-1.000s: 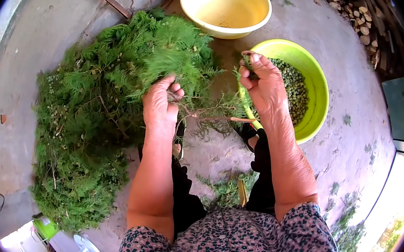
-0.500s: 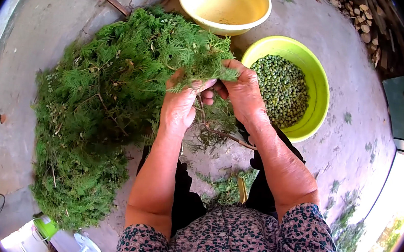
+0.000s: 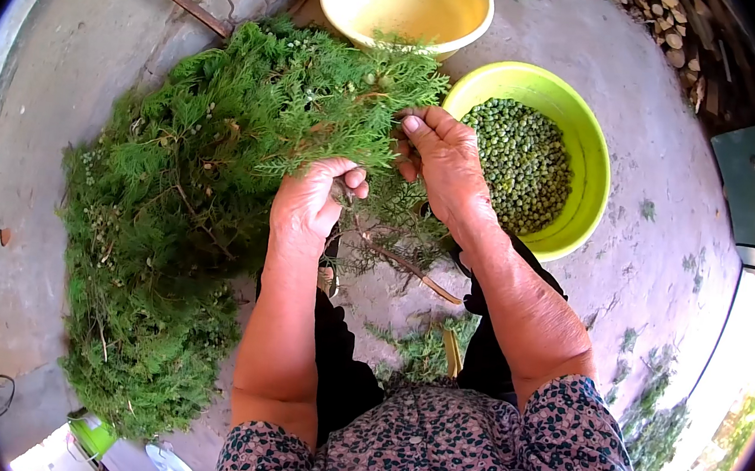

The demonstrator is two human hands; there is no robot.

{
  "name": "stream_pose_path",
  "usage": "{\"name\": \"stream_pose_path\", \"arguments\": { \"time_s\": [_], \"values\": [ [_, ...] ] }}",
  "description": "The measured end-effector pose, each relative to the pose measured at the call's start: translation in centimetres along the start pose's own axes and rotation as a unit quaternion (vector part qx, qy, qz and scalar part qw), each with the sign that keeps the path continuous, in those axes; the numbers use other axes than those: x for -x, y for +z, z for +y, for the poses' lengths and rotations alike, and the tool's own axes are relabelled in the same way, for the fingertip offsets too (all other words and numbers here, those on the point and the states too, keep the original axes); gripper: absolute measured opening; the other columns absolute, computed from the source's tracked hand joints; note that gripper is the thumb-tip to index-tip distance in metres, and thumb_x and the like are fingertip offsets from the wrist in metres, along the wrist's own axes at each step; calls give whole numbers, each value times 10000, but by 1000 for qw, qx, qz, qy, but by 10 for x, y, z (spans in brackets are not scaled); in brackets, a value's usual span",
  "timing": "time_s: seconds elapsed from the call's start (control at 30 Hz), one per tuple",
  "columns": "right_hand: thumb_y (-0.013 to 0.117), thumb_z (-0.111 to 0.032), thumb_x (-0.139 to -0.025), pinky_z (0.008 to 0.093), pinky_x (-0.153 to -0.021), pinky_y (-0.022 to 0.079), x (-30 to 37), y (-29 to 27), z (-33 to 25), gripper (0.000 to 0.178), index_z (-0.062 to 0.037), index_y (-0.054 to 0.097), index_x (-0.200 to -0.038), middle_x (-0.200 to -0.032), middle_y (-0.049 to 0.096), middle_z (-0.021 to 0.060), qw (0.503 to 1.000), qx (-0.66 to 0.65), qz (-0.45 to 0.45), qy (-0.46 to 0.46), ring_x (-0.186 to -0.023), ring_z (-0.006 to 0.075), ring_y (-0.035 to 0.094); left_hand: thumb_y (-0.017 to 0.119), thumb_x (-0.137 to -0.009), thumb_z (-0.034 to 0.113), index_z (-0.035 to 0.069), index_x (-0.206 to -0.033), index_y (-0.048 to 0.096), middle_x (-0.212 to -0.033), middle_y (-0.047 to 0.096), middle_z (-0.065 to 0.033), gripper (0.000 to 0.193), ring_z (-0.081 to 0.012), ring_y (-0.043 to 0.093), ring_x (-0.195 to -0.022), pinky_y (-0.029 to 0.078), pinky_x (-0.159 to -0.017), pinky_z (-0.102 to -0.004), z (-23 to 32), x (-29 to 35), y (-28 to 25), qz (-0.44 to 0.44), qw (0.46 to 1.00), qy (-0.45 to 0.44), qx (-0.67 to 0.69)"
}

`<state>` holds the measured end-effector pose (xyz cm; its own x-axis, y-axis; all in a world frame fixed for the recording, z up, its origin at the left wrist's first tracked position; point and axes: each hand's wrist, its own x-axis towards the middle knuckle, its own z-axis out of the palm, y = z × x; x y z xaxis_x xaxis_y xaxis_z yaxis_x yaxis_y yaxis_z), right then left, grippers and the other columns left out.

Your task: The person picks small green pine cones from evergreen branches by hand and places them into a green plastic bowl.

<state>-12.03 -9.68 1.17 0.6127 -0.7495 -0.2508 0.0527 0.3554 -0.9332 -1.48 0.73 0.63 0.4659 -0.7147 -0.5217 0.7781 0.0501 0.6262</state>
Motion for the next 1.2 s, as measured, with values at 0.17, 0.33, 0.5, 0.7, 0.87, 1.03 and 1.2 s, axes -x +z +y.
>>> {"name": "stream_pose_path", "arguments": {
  "time_s": [0.17, 0.33, 0.5, 0.7, 0.87, 1.03, 1.2],
  "values": [
    [479, -103, -874, 201, -427, 365, -8, -8, -3, 129, -11, 565, -905, -663, 541, 22, 999, -33, -26, 5, -486, 90, 447, 517, -789, -23, -32, -857, 493, -761, 485, -70, 73, -82, 376, -528, 316, -481, -216, 9, -4, 0, 41, 999, -19, 23],
    [462, -116, -887, 206, -465, 409, -8, -16, -13, 151, 0, 554, -919, -729, 555, 52, 989, -147, -29, 22, -558, 103, 511, 557, -793, 34, -10, -852, 519, -723, 506, -62, 83, -79, 378, -495, 307, -430, -215, 13, -11, -15, -32, 997, -1, 75],
    [440, -95, -886, 268, -618, 470, -17, -47, -26, 179, 32, 538, -966, -803, 562, 89, 978, -204, 16, 35, -710, 169, 551, 550, -844, 208, 63, -919, 502, -712, 513, -56, 171, -72, 297, -407, 248, -372, -202, 30, -4, -24, 32, 993, 43, 110],
    [495, -33, -766, 310, -709, 458, -22, -128, -31, 354, -32, 543, -1117, -1047, 557, 142, 891, 285, 343, -81, -832, 183, 543, 387, -914, 237, 109, -978, 490, -805, 537, -20, 177, -56, 274, -334, 217, -300, -185, 38, 3, -19, 52, 993, 60, 89],
    [495, -59, -767, 357, -761, 431, -32, -137, -33, 367, -33, 533, -1131, -1072, 549, 148, 834, 291, 463, -72, -855, 224, 542, 315, -907, 141, 177, -1016, 466, -934, 548, -46, 190, -64, 371, -352, 298, -267, -197, 36, 0, -39, -11, 987, 101, 122],
    [456, 3, -802, 268, -745, 453, -39, -120, -28, 265, 37, 563, -1042, -912, 606, 114, 936, 34, 312, -157, -803, 189, 585, 444, -867, 160, 94, -995, 459, -870, 567, -49, 144, -79, 440, -367, 357, -273, -207, 32, -1, -40, -145, 967, 102, 185],
    [547, -64, -827, 235, -577, 496, -12, -45, -34, 143, -15, 612, -945, -765, 623, 55, 994, 22, 71, -83, -606, 118, 585, 470, -835, 254, 98, -938, 519, -822, 560, -49, 193, -54, 334, -315, 257, -259, -174, 24, 2, -28, -62, 991, 59, 105]
  ]
}}
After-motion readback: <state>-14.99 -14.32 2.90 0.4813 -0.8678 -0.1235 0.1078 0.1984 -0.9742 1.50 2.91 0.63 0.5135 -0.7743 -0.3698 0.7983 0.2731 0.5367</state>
